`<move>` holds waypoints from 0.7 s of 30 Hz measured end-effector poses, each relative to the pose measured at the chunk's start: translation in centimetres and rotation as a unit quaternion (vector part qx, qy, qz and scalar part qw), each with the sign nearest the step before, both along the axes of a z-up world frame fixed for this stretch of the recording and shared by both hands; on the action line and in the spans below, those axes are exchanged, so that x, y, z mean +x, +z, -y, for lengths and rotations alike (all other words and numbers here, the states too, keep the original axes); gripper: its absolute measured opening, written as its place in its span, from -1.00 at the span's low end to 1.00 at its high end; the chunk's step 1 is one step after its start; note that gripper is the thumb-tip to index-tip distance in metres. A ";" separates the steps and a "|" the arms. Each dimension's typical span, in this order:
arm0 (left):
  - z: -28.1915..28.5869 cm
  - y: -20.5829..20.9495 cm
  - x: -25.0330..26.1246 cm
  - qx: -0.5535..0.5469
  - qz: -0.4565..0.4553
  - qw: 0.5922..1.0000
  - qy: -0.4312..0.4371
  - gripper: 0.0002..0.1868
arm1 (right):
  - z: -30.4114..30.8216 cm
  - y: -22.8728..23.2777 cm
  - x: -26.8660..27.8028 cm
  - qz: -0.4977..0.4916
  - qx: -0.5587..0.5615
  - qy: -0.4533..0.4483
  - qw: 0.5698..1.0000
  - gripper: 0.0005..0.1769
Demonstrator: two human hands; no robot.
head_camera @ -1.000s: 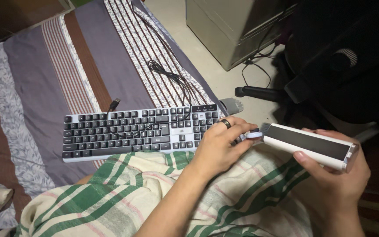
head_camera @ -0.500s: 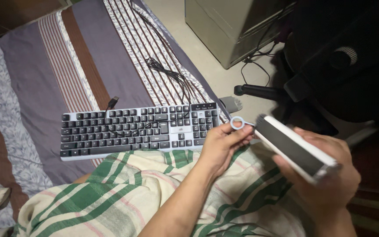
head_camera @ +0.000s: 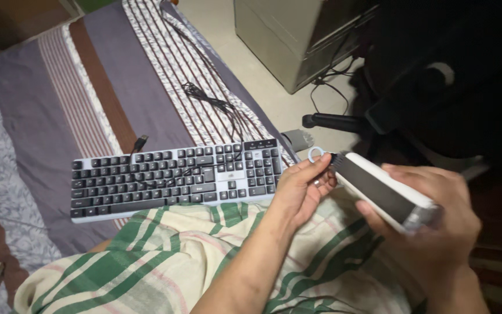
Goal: The person sits on a bed with a keyboard on their lap and uses a small handheld vacuum to clean between the keys. They repeatedly move the vacuum nozzle across different sections of the keyboard, occasionally adjusting their grip and the position of the device.
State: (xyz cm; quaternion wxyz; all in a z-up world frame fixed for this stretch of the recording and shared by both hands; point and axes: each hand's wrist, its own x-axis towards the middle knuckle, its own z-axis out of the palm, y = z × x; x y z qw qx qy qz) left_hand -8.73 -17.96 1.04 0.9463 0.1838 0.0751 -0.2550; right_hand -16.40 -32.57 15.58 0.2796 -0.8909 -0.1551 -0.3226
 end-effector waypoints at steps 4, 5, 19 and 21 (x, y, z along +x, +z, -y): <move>0.6 -0.1 -0.3 0.020 -0.015 1.000 -0.013 -0.84 | -0.2 0.6 0.9 0.017 -0.028 0.013 0.999 -0.47; 0.7 -0.2 -0.4 0.029 -0.021 0.999 -0.014 -0.85 | -0.2 0.7 1.0 0.022 -0.039 0.012 0.999 -0.47; -1.3 -1.2 1.1 0.082 -0.002 0.997 0.010 -0.85 | -0.1 0.0 1.9 0.020 0.015 0.046 0.999 -0.44; -1.5 -1.4 1.2 0.085 0.007 0.996 0.009 -0.84 | -0.3 -0.6 1.8 0.015 0.011 0.055 0.998 -0.44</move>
